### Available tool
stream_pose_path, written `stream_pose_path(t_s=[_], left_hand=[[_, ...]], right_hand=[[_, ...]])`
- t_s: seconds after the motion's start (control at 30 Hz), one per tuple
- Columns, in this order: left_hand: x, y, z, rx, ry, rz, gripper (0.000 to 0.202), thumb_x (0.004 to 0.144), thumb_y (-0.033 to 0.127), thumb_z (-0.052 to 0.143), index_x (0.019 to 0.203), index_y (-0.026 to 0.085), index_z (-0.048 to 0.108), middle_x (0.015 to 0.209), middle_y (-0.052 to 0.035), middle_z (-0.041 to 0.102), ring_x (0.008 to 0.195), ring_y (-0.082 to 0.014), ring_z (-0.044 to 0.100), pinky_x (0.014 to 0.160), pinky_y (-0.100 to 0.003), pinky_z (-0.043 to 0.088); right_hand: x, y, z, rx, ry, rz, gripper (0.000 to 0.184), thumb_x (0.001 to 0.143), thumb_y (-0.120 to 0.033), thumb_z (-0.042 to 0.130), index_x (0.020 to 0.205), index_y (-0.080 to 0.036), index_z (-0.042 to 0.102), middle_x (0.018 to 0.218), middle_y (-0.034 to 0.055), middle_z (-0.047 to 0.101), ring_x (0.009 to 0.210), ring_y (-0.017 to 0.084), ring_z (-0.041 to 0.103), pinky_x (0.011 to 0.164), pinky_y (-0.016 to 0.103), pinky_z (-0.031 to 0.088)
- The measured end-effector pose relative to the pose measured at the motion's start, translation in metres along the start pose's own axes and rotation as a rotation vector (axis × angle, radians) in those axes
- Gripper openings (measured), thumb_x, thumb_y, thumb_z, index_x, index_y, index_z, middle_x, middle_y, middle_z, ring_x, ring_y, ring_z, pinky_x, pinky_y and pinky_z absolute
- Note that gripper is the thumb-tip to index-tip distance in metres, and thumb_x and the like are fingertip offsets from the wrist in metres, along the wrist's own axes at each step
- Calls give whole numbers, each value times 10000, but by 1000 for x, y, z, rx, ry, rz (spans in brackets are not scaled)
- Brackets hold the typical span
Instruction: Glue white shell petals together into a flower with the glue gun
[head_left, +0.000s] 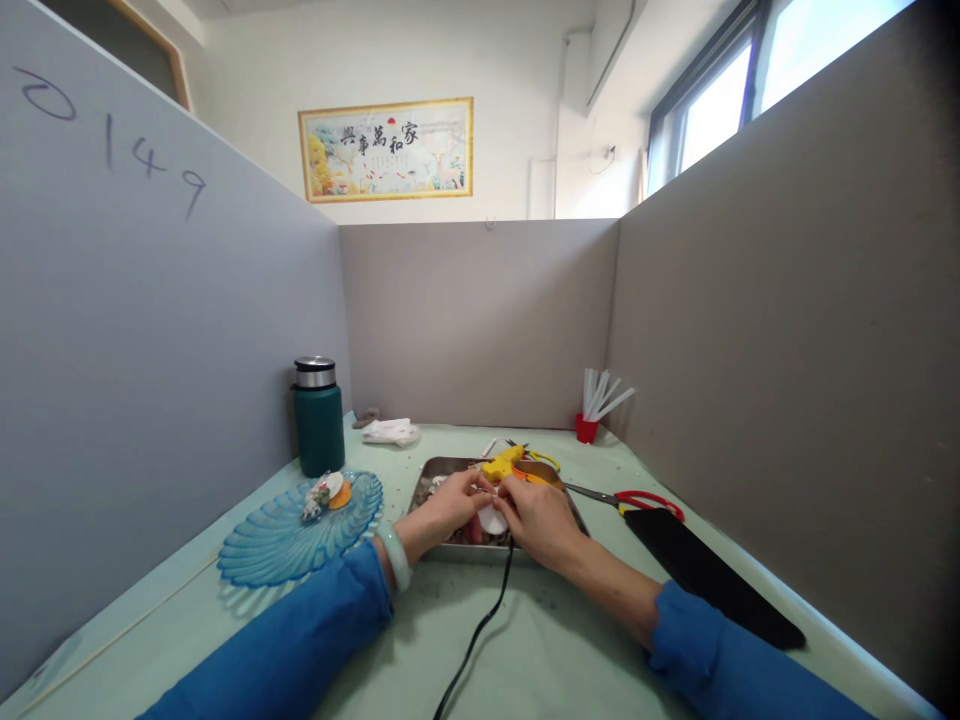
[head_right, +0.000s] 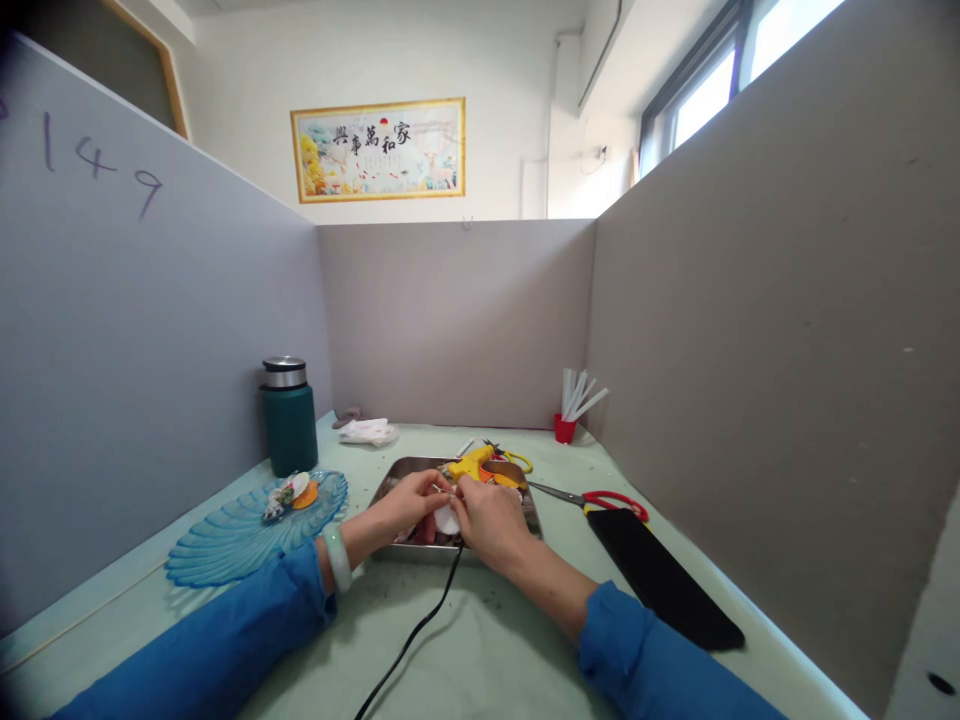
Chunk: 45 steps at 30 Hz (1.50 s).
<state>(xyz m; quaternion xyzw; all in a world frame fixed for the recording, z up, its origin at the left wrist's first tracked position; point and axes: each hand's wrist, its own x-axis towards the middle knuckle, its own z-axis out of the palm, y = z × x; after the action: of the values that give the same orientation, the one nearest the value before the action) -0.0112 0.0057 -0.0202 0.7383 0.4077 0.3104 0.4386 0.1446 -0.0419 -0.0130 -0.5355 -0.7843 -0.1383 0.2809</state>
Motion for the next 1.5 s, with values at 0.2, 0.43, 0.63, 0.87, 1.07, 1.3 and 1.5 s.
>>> stream_pose_path(t_s=[0.2, 0.43, 0.63, 0.87, 1.07, 1.3, 1.5], left_hand=[[1, -2, 0, 11, -11, 7, 232, 765, 323, 472, 910, 143, 497, 373, 22, 508, 334, -128, 489, 325, -157, 274], [0, -1, 0, -2, -14, -5, 248, 766, 332, 478, 926, 144, 503, 379, 29, 504, 345, -123, 500, 339, -157, 288], [1, -3, -1, 16, -15, 16, 255, 767, 358, 489, 898, 141, 514, 389, 27, 506, 361, -125, 518, 349, -162, 300], [1, 0, 0, 5, -22, 19, 250, 772, 364, 482, 886, 143, 504, 371, 31, 493, 337, -125, 498, 344, -162, 290], [2, -5, -1, 24, -18, 37, 253, 772, 364, 481, 887, 141, 515, 380, 25, 504, 337, -123, 495, 339, -163, 287], [3, -7, -2, 41, -18, 47, 241, 771, 351, 472, 881, 140, 516, 388, 18, 514, 351, -132, 513, 332, -166, 289], [3, -4, 0, 44, 6, 30, 207, 765, 315, 481, 871, 140, 514, 381, 31, 502, 342, -121, 503, 342, -165, 285]], right_hand=[[0, -1, 0, 4, -5, 2, 244, 866, -369, 374, 830, -203, 549, 746, 9, 629, 698, 147, 566, 574, 242, 260], [0, -1, -1, -1, -27, 15, 239, 867, -362, 378, 840, -199, 550, 761, 15, 628, 723, 147, 566, 582, 241, 269], [0, -1, 0, -4, -19, 7, 251, 872, -374, 367, 844, -204, 550, 762, 15, 631, 716, 148, 567, 588, 239, 279], [-1, 0, 0, -18, -12, -3, 251, 870, -376, 364, 836, -205, 544, 771, 16, 630, 710, 148, 566, 584, 241, 278], [-1, -2, -1, -6, -21, 0, 276, 877, -376, 345, 839, -196, 551, 770, 28, 631, 732, 150, 567, 594, 243, 282], [-1, -2, -3, -10, -39, 10, 269, 875, -374, 352, 851, -199, 555, 770, 25, 631, 731, 147, 567, 590, 245, 281], [-1, 0, -1, -7, -22, 1, 264, 876, -377, 346, 844, -207, 545, 777, 20, 631, 728, 150, 563, 585, 244, 268]])
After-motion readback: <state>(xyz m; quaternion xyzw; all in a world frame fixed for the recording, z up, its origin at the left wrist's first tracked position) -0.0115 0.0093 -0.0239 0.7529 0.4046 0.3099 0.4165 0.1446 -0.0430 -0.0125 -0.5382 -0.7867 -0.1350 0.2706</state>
